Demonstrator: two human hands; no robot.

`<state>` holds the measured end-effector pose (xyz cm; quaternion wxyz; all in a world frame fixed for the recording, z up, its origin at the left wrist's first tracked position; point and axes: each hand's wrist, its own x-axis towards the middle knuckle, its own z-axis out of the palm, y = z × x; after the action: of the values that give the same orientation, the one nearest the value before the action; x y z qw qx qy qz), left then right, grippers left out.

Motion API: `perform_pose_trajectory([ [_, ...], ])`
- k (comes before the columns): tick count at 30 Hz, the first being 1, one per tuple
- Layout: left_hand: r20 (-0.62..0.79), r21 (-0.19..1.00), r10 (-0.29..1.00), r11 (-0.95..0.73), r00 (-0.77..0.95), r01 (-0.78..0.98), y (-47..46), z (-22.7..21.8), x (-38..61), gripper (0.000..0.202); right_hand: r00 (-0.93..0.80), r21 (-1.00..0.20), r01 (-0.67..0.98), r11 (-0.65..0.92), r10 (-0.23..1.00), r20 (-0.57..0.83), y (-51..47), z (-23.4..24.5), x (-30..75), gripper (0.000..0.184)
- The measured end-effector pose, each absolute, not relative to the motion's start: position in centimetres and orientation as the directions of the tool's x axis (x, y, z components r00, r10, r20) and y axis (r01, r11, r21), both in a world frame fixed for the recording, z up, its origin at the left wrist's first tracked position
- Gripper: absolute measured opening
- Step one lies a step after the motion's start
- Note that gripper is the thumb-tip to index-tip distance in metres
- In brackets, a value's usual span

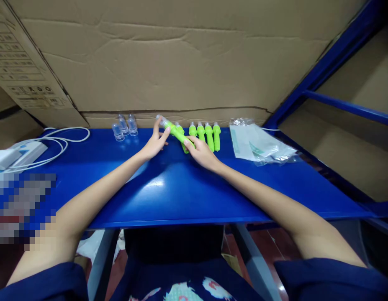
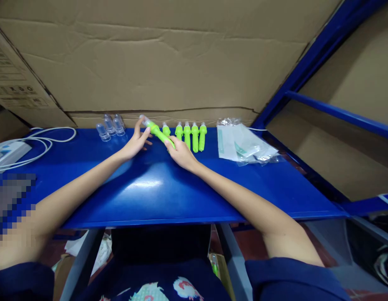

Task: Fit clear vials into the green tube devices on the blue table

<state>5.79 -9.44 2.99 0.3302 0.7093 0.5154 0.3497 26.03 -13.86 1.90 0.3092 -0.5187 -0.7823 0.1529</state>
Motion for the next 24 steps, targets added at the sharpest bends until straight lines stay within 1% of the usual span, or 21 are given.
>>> perform_pose_trajectory([
  [1,0.112,0.887,0.960,-0.213,0.255,0.410,-9.4,2.9,5.9,0.070,-0.286,-0.578,0.691,0.434,0.899,0.332,-14.1,1.7,25.8,0.054],
  [2,0.097,0.924,0.958,-0.188,0.270,0.332,-9.4,2.8,6.0,0.070,-0.301,-0.585,0.670,0.458,0.887,0.350,-14.3,1.6,25.5,0.051],
  [4,0.129,0.953,0.955,-0.193,0.266,0.232,-9.6,2.7,6.2,0.072,-0.326,-0.579,0.640,0.505,0.861,0.390,-14.6,1.4,25.2,0.050],
  [7,0.206,0.943,0.940,-0.265,0.272,0.202,-9.9,2.5,6.4,0.073,-0.355,-0.571,0.617,0.541,0.839,0.412,-15.1,1.4,25.0,0.049],
  [10,0.252,0.925,0.923,-0.318,0.289,0.209,-9.8,2.3,6.3,0.075,-0.392,-0.540,0.613,0.576,0.816,0.425,-15.1,1.3,25.1,0.057],
  [14,0.246,0.947,0.942,-0.285,0.229,0.151,-8.7,1.6,5.9,0.080,-0.450,-0.438,0.657,0.613,0.785,0.425,-14.7,0.8,25.3,0.068],
  [17,0.188,0.963,0.972,-0.210,0.141,0.169,-7.3,0.9,5.0,0.076,-0.464,-0.347,0.713,0.609,0.781,0.417,-14.4,0.5,25.4,0.067],
  [19,0.156,0.961,0.982,-0.176,0.108,0.212,-6.5,0.5,4.2,0.075,-0.486,-0.285,0.733,0.618,0.768,0.416,-14.5,0.4,25.4,0.064],
  [20,0.157,0.954,0.982,-0.178,0.105,0.243,-6.1,0.3,3.8,0.072,-0.505,-0.254,0.737,0.626,0.760,0.409,-14.5,0.3,25.3,0.063],
  [23,0.188,0.906,0.979,-0.204,0.080,0.371,-5.5,0.0,2.9,0.055,-0.566,-0.174,0.739,0.651,0.740,0.363,-14.9,0.3,25.1,0.065],
  [24,0.207,0.880,0.976,-0.217,0.071,0.422,-5.5,0.0,2.7,0.054,-0.579,-0.152,0.742,0.652,0.739,0.344,-14.9,0.2,25.1,0.066],
])
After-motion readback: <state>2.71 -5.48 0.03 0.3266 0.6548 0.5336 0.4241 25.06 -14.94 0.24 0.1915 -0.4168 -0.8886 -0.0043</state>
